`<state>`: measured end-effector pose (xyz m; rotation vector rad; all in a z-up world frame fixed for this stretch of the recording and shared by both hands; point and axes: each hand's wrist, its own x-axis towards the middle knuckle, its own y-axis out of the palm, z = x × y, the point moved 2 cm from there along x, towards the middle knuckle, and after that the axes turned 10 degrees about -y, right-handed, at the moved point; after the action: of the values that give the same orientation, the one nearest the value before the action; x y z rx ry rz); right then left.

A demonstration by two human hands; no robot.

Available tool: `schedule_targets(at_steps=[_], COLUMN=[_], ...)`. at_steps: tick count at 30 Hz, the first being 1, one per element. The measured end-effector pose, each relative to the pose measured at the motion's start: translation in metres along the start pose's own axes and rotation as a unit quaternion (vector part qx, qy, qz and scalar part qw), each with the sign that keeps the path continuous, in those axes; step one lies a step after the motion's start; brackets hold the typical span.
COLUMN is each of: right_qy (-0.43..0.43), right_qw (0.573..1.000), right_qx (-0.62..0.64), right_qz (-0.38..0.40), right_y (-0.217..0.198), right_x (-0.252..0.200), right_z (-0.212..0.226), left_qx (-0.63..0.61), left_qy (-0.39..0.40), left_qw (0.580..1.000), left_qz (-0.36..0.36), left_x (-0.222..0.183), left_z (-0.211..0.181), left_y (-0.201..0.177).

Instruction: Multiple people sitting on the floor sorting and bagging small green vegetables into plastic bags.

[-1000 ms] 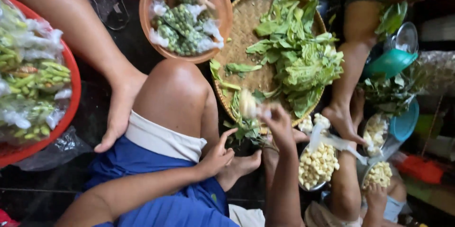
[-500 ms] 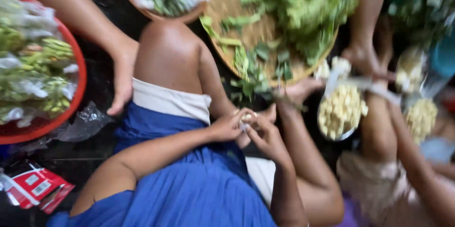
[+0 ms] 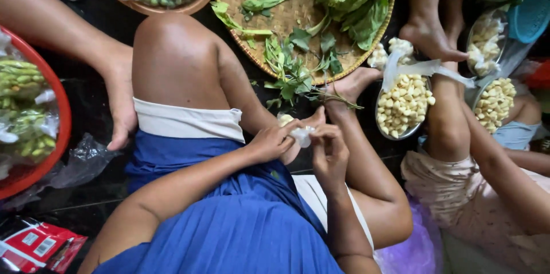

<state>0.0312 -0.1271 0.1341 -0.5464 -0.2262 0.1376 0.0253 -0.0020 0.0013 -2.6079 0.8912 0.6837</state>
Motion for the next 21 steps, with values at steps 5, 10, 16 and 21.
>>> schedule_targets(at_steps=[5,10,16,21], right_qy=[-0.064,-0.076,-0.071,-0.009], right_qw=[0.989,0.966,0.994,0.968], right_qx=[-0.025,0.062,0.086,-0.066], right_qz=[-0.128,-0.239,-0.018,0.241], right_y=[-0.008,-0.052,-0.038,-0.02], right_x=[0.004,0.012,0.042,-0.014], right_z=[-0.016,-0.041,0.007,-0.049], left_qx=[-0.011,0.011,-0.115,-0.237], left_qy=[0.022,0.012,-0.061,0.032], left_qw=[1.0,1.0,0.991,0.965], left_qz=[-0.001,0.017,0.041,0.107], left_x=[-0.018,-0.012,-0.015,0.014], left_z=[-0.028,-0.001,0.02,0.054], left_y=[-0.014,0.007,0.019,0.065])
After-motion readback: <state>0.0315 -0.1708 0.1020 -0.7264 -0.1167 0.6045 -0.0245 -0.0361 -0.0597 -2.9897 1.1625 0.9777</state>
